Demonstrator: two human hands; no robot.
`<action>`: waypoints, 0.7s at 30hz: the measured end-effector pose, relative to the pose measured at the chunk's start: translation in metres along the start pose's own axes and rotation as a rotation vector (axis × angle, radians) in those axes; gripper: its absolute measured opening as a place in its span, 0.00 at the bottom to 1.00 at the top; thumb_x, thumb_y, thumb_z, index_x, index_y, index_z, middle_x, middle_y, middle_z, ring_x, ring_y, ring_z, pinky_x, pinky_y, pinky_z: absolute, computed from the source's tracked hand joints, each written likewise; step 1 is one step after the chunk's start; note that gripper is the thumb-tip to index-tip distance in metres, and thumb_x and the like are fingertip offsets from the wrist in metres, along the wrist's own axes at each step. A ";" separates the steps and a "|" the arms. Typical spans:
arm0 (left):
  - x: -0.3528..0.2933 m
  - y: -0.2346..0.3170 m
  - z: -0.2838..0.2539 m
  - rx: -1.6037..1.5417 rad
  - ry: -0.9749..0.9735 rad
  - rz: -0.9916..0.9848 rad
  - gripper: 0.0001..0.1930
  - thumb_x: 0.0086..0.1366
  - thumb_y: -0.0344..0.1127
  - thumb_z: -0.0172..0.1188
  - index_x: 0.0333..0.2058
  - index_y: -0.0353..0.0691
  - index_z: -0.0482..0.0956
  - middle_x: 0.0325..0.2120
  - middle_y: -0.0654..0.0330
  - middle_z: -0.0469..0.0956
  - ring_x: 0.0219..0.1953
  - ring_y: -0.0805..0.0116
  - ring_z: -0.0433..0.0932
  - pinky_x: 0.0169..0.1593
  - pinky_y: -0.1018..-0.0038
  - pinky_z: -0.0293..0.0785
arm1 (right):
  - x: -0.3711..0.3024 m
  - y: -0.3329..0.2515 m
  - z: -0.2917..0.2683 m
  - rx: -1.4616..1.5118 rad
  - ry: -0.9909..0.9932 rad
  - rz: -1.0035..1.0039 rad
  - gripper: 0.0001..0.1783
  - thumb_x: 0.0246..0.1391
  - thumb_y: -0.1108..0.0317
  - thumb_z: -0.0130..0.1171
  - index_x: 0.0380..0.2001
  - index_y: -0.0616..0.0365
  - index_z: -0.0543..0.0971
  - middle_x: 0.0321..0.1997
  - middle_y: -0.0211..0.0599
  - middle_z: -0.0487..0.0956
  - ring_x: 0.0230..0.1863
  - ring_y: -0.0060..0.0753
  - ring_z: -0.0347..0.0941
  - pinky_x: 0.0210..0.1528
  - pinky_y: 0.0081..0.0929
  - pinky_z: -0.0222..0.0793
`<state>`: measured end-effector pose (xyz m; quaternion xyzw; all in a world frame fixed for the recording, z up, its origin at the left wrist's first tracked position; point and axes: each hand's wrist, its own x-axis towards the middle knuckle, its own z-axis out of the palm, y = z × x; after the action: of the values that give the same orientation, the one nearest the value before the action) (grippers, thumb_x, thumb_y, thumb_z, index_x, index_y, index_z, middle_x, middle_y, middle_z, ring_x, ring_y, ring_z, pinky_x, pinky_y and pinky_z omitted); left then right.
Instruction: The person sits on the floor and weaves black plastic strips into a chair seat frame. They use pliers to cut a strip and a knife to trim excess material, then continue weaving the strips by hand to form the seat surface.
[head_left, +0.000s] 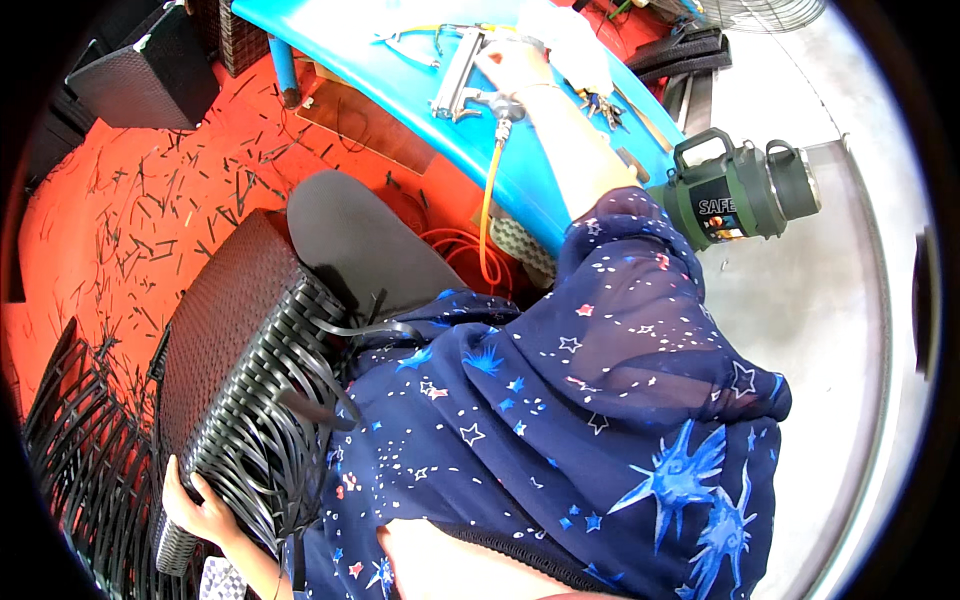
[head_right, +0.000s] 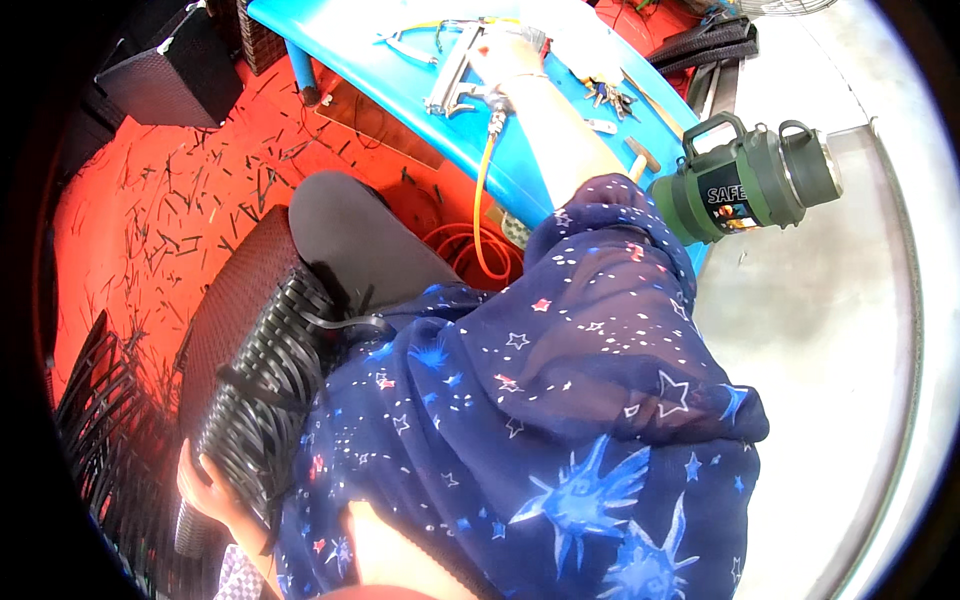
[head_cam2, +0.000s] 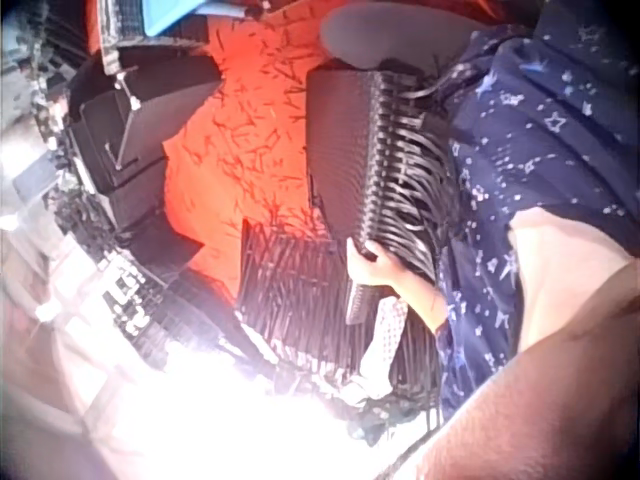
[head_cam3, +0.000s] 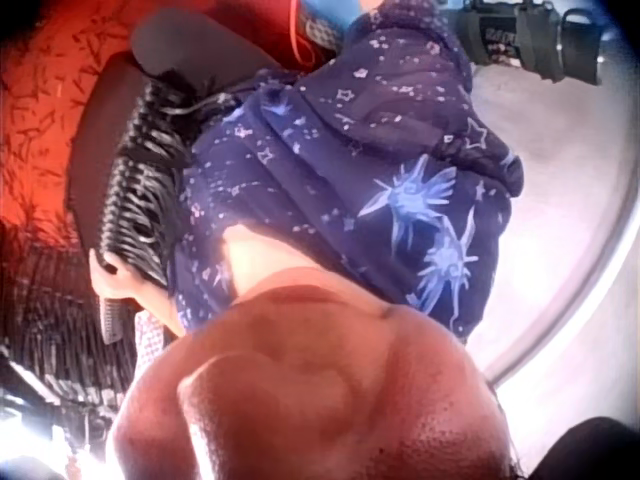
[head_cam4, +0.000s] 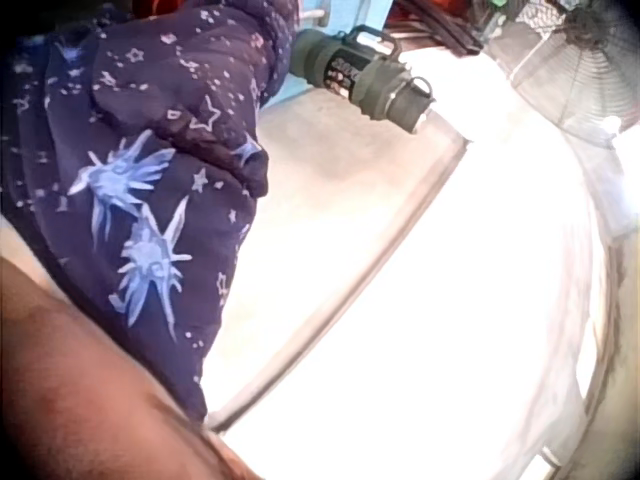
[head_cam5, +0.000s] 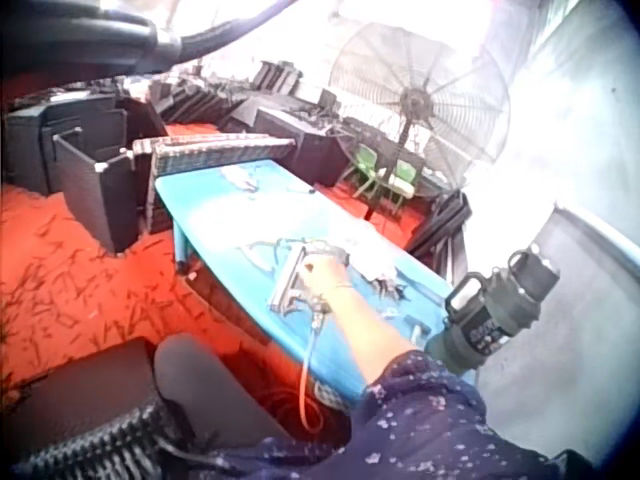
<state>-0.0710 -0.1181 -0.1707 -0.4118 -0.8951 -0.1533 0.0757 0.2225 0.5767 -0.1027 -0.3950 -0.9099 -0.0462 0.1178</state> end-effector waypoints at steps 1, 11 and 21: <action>0.001 0.000 0.001 -0.004 -0.005 0.001 0.20 0.70 0.45 0.51 0.51 0.36 0.78 0.48 0.53 0.80 0.49 0.52 0.77 0.55 0.61 0.68 | -0.006 0.017 -0.006 0.044 -0.024 0.114 0.16 0.55 0.51 0.57 0.36 0.49 0.85 0.36 0.43 0.83 0.38 0.45 0.80 0.44 0.37 0.74; -0.020 0.027 -0.015 -0.069 0.073 -0.094 0.18 0.63 0.37 0.57 0.49 0.37 0.81 0.46 0.52 0.82 0.47 0.54 0.80 0.54 0.64 0.72 | -0.125 0.173 -0.008 -0.209 -0.496 0.134 0.27 0.47 0.66 0.61 0.54 0.50 0.75 0.55 0.44 0.77 0.56 0.47 0.74 0.60 0.41 0.68; -0.010 0.033 -0.012 -0.015 0.233 -0.037 0.17 0.58 0.41 0.62 0.44 0.40 0.82 0.41 0.55 0.82 0.44 0.56 0.80 0.52 0.64 0.71 | -0.140 0.229 -0.018 0.170 0.247 0.342 0.13 0.62 0.67 0.51 0.45 0.64 0.72 0.32 0.39 0.80 0.28 0.29 0.79 0.33 0.27 0.74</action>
<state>-0.0395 -0.1095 -0.1554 -0.3752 -0.8865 -0.2082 0.1733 0.4855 0.6310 -0.1228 -0.5237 -0.8090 0.0031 0.2671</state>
